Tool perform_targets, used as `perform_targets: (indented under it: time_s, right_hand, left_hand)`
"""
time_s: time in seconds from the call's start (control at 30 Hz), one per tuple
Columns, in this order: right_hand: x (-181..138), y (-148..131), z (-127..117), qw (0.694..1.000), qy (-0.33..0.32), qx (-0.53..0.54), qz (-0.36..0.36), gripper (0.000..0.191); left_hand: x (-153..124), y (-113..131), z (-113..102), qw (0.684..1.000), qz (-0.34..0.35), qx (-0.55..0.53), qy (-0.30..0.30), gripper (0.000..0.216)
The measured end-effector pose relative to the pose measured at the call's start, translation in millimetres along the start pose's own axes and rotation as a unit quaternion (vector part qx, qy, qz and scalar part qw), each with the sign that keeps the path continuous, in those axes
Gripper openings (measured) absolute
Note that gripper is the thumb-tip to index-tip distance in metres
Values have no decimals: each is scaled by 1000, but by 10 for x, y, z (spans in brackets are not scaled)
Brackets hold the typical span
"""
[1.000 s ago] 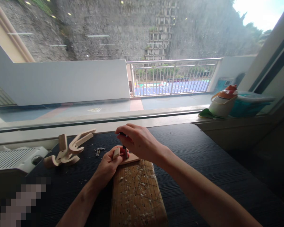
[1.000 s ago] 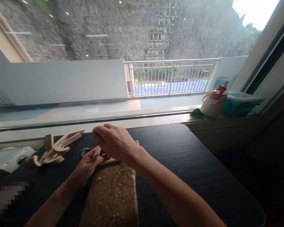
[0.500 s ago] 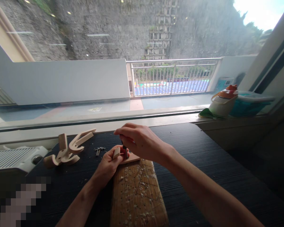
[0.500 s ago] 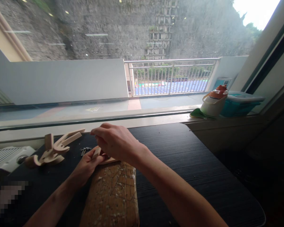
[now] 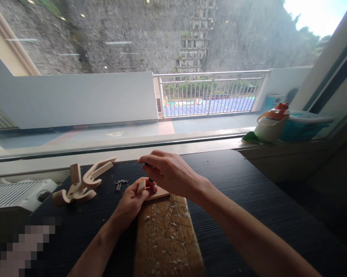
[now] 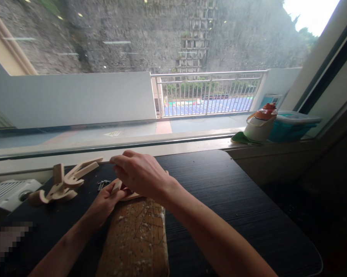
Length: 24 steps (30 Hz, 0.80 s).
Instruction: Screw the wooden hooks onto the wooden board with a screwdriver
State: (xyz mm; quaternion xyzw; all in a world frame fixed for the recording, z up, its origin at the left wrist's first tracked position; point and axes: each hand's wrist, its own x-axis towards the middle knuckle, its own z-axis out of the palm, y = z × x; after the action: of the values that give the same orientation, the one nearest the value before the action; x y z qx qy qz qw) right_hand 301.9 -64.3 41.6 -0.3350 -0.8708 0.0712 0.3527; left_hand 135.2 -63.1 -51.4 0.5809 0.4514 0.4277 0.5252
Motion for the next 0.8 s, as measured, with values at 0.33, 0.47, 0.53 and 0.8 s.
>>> perform_targets:
  time_s: [0.33, 0.47, 0.53, 0.8]
  right_hand:
    - [-2, -7, -34, 1000, -3, 26, -14, 31]
    - [-3, 7, -6, 1000, 0, 17, -10, 30]
    - [-3, 19, 17, 1000, 3, 10, -10, 29]
    - [-6, -1, -9, 1000, -3, -7, -3, 28]
  left_hand:
    - [-13, 48, 14, 1000, 1, 24, 14, 19]
    - [-2, 30, 12, 1000, 6, 19, 11, 21]
    - [1, 23, 10, 1000, 9, 17, 10, 21]
    - [1, 1, -3, 1000, 3, 12, 9, 18]
